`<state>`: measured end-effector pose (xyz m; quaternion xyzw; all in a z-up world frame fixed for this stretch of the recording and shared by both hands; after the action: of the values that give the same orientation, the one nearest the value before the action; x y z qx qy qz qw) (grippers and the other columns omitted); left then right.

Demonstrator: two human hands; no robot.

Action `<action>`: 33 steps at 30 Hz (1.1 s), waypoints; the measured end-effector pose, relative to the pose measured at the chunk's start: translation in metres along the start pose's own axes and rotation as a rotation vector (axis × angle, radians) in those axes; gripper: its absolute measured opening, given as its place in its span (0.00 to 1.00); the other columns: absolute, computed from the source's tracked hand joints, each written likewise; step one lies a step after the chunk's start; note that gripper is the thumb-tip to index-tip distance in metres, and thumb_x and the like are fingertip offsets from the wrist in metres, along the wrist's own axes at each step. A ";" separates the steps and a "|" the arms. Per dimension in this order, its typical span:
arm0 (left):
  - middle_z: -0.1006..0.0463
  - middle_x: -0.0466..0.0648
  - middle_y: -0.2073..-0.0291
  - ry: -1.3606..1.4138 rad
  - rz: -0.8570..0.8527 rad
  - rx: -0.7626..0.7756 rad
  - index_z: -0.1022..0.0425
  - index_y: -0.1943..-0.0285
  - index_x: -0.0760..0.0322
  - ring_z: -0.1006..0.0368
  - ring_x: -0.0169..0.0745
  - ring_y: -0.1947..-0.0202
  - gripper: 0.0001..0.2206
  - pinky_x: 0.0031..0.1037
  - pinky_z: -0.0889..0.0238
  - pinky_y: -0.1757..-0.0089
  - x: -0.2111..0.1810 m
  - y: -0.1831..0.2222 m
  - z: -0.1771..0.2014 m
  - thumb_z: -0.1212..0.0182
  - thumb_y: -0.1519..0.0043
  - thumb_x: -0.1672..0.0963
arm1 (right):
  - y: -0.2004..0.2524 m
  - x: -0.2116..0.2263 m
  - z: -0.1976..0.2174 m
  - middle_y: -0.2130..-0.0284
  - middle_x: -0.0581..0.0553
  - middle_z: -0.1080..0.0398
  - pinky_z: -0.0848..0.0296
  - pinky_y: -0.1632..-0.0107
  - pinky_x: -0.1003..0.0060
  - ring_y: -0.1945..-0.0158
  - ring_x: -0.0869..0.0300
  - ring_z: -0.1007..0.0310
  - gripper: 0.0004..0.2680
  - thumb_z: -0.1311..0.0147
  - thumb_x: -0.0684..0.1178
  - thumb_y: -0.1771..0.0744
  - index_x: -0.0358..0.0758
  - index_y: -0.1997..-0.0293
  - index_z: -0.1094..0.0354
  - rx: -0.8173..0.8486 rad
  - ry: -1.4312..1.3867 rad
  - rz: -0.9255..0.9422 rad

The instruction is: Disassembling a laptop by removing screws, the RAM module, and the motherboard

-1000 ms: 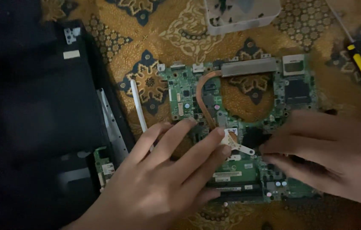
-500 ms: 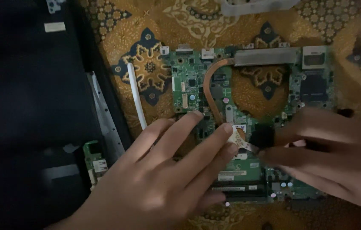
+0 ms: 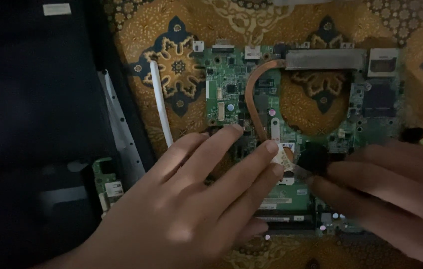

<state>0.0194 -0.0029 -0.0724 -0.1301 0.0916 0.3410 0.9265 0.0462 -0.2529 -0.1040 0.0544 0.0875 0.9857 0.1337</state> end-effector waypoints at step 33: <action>0.44 0.46 0.23 0.008 0.015 0.041 0.41 0.20 0.53 0.45 0.58 0.24 0.30 0.56 0.37 0.30 0.001 0.003 -0.007 0.48 0.27 0.42 | 0.007 -0.022 0.000 0.33 0.64 0.44 0.34 0.36 0.54 0.34 0.63 0.40 0.39 0.48 0.83 0.42 0.75 0.20 0.55 0.021 0.012 -0.035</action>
<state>0.0174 -0.0024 -0.0794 -0.1118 0.1035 0.3457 0.9259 0.0653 -0.2654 -0.1044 0.0485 0.0996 0.9825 0.1500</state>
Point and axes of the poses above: each hand's wrist, its own y-axis away from the middle knuckle, its own z-axis out of the back of the hand, x = y × z, the point moved 6 cm from there along -y, towards the middle knuckle
